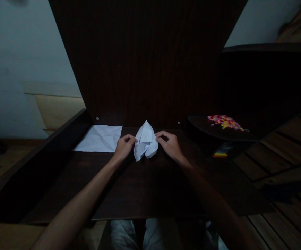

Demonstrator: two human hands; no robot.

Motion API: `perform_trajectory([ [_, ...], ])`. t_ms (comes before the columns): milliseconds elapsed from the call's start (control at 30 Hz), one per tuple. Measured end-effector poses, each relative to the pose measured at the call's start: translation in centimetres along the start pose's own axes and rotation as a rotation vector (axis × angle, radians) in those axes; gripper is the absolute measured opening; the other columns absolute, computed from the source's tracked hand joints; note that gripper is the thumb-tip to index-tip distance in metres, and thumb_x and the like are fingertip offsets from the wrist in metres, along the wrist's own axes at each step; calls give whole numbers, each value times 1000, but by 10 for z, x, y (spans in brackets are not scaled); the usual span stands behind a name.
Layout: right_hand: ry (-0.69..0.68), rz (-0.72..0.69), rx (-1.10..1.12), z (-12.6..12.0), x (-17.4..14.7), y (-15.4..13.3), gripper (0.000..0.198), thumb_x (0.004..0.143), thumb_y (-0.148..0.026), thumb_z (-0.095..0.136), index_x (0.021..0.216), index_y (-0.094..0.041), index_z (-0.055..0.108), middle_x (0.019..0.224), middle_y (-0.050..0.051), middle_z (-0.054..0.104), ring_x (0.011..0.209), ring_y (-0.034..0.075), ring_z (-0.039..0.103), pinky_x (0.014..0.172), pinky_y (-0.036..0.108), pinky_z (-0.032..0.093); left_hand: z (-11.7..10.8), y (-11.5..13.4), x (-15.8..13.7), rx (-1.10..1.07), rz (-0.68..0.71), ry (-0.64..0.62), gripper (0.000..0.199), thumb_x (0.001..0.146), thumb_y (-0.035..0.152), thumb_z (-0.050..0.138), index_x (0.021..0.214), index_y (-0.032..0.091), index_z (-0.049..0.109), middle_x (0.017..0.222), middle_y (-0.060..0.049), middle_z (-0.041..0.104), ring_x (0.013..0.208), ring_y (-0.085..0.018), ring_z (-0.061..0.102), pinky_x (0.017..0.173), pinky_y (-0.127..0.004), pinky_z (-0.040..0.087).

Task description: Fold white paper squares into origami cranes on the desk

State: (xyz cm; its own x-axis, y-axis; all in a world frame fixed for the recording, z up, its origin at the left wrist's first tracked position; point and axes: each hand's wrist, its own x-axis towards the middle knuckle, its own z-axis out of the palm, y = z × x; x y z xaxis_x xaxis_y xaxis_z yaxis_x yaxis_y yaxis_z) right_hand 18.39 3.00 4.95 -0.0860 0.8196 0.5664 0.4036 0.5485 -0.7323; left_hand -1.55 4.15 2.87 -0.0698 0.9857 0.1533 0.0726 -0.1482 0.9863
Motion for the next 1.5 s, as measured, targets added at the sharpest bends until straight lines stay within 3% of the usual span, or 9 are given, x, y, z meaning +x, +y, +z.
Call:
perform_trajectory([
  [167, -78, 1, 172, 3, -6, -3, 20, 88, -32, 52, 99, -19, 63, 103, 6, 69, 95, 18, 65, 83, 33, 52, 3, 3, -1, -176, -182, 44, 8, 60, 24, 59, 58, 17, 59, 53, 2, 54, 49, -11, 48, 44, -21, 34],
  [333, -212, -272, -63, -4, -13, -11, 42, 79, -27, 65, 119, -20, 55, 119, 9, 61, 111, 22, 58, 96, 41, 47, 2, 5, -2, -304, -307, 26, 10, 60, 25, 60, 63, 15, 59, 57, 0, 59, 50, -13, 52, 45, -22, 37],
  [433, -224, -367, -165, -4, -14, -11, 41, 79, -22, 64, 118, -20, 56, 119, 10, 60, 112, 22, 56, 97, 41, 47, 0, 5, -3, -340, -318, -11, 11, 60, 24, 61, 65, 15, 60, 57, 0, 59, 50, -12, 51, 44, -21, 37],
  [767, -54, -448, -440, 3, -15, -1, 16, 82, -24, 63, 97, -18, 64, 96, 8, 68, 89, 21, 62, 80, 36, 51, 2, 3, -5, -407, -355, -114, 9, 64, 19, 60, 58, 13, 57, 49, 2, 52, 43, -7, 44, 38, -15, 32],
  [933, 51, -469, -591, 6, -18, 1, 15, 87, -22, 54, 93, -16, 66, 87, 8, 70, 80, 20, 63, 76, 33, 50, 2, -7, 0, -508, -398, -213, 6, 68, 13, 58, 63, 13, 61, 61, -3, 64, 54, -11, 59, 53, -20, 51],
  [1033, 105, -450, -597, 7, -17, 4, 17, 88, -22, 52, 93, -14, 66, 85, 8, 71, 76, 20, 63, 73, 32, 50, 1, -12, 3, -506, -397, -243, 15, 74, 12, 54, 79, 12, 68, 73, -8, 70, 62, -15, 66, 63, -25, 57],
  [1200, 103, -349, -488, 3, -14, 4, 19, 89, -22, 50, 93, -15, 67, 85, 8, 71, 73, 19, 63, 71, 30, 49, -1, -14, 7, -498, -397, -237, 17, 79, 13, 53, 84, 9, 68, 77, -11, 72, 64, -16, 68, 66, -26, 59],
  [1500, -29, 70, -100, -14, -4, 4, 25, 85, -37, 55, 80, -16, 69, 72, 3, 68, 63, 15, 60, 59, 25, 46, -6, -15, 10, -511, -380, -204, 18, 83, 12, 51, 84, 7, 68, 82, -13, 72, 72, -17, 69, 76, -29, 59],
])
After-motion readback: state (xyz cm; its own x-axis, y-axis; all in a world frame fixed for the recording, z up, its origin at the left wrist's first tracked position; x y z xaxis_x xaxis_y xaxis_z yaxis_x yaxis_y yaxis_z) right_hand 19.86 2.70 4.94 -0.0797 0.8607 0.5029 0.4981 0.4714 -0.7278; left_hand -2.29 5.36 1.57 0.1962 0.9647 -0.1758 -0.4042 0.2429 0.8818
